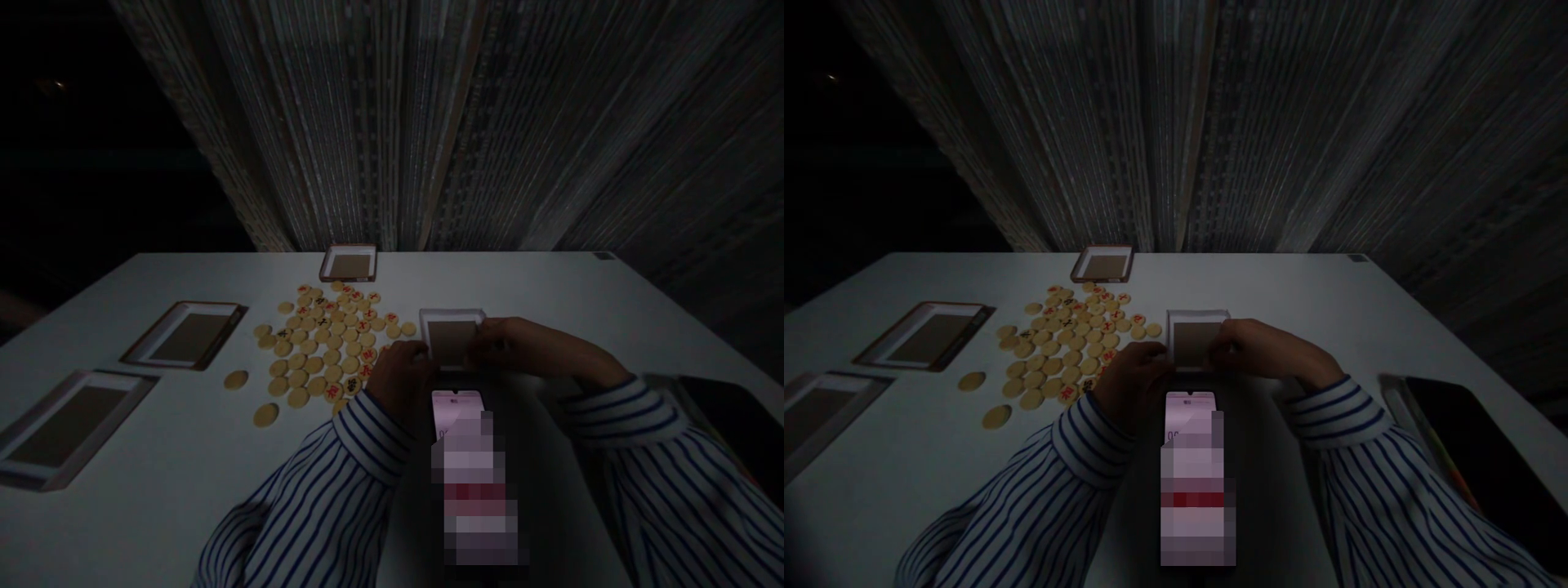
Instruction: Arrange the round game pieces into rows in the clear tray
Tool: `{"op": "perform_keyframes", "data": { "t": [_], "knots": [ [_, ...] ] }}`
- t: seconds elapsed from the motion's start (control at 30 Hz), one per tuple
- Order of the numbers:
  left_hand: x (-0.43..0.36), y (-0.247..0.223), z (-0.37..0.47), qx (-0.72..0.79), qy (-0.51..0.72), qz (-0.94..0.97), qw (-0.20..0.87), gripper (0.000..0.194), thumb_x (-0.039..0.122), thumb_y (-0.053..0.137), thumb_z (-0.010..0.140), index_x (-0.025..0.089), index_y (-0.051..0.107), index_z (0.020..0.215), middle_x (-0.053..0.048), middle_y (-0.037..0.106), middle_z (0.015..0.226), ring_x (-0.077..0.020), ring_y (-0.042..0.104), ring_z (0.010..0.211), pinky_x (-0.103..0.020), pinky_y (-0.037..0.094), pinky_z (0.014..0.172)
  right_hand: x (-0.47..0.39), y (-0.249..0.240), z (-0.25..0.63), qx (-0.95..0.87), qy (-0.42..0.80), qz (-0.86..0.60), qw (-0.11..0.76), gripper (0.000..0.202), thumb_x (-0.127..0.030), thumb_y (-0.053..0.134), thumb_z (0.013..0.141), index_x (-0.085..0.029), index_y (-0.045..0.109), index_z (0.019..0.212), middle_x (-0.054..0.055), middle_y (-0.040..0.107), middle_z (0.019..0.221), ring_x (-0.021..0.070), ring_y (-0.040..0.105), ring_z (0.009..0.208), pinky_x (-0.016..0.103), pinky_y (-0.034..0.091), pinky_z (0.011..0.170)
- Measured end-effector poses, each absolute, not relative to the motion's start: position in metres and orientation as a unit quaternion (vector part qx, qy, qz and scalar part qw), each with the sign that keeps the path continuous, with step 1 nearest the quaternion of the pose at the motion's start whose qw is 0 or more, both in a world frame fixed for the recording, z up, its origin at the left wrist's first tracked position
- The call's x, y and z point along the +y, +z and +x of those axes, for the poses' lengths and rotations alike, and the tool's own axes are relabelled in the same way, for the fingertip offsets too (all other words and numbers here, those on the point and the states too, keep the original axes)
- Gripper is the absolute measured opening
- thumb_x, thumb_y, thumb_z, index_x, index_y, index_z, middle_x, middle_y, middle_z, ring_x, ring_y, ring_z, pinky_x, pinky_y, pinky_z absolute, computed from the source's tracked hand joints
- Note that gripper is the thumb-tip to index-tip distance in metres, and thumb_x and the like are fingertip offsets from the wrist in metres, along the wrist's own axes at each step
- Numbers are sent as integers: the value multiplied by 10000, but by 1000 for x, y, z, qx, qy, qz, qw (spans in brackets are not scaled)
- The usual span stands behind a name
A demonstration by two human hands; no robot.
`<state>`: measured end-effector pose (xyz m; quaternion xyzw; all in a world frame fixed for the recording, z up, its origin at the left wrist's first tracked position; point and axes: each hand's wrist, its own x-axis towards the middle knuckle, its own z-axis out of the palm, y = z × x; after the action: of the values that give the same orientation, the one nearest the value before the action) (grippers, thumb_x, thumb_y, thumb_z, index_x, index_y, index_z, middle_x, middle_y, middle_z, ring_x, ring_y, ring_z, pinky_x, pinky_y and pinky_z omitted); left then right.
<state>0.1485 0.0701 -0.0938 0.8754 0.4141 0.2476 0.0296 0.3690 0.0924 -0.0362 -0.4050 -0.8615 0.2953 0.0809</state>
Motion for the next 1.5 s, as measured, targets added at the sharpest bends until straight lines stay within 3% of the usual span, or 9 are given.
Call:
{"op": "perform_keyframes", "data": {
  "t": [0.43, 0.83, 1.33, 1.5],
  "knots": [
    [68, -93, 148, 420, 252, 871, 44, 157, 193, 580, 780, 175, 711, 865, -116, 648, 1009, -237, 591, 897, -381, 510, 760, 92, -40, 369, -870, 285, -394, 85, 168, -267, 540, 820, -253, 707, 812, 7, 693, 782, 152, 609, 718, 278, 485, 649],
    [70, -91, 149, 417, 228, 879, 38, 162, 178, 581, 777, 165, 714, 869, -124, 649, 1016, -256, 593, 925, -381, 503, 774, 93, -35, 366, -850, 312, -422, 38, 205, -250, 508, 822, -183, 694, 878, 50, 687, 927, 171, 597, 836, 295, 450, 743],
    [70, -94, 149, 408, 256, 876, 27, 145, 178, 582, 779, 165, 710, 845, -124, 658, 965, -233, 605, 871, -363, 512, 731, 92, -38, 367, -844, 301, -440, 68, 177, -276, 550, 791, -215, 711, 834, 25, 690, 812, 147, 594, 717, 267, 448, 658],
    [70, -93, 149, 413, 247, 876, 31, 145, 185, 576, 784, 182, 706, 847, -106, 655, 995, -236, 596, 907, -390, 508, 763, 91, -36, 365, -846, 292, -441, 64, 186, -284, 541, 798, -218, 704, 857, 33, 692, 859, 149, 594, 743, 269, 452, 663]
  ]
}}
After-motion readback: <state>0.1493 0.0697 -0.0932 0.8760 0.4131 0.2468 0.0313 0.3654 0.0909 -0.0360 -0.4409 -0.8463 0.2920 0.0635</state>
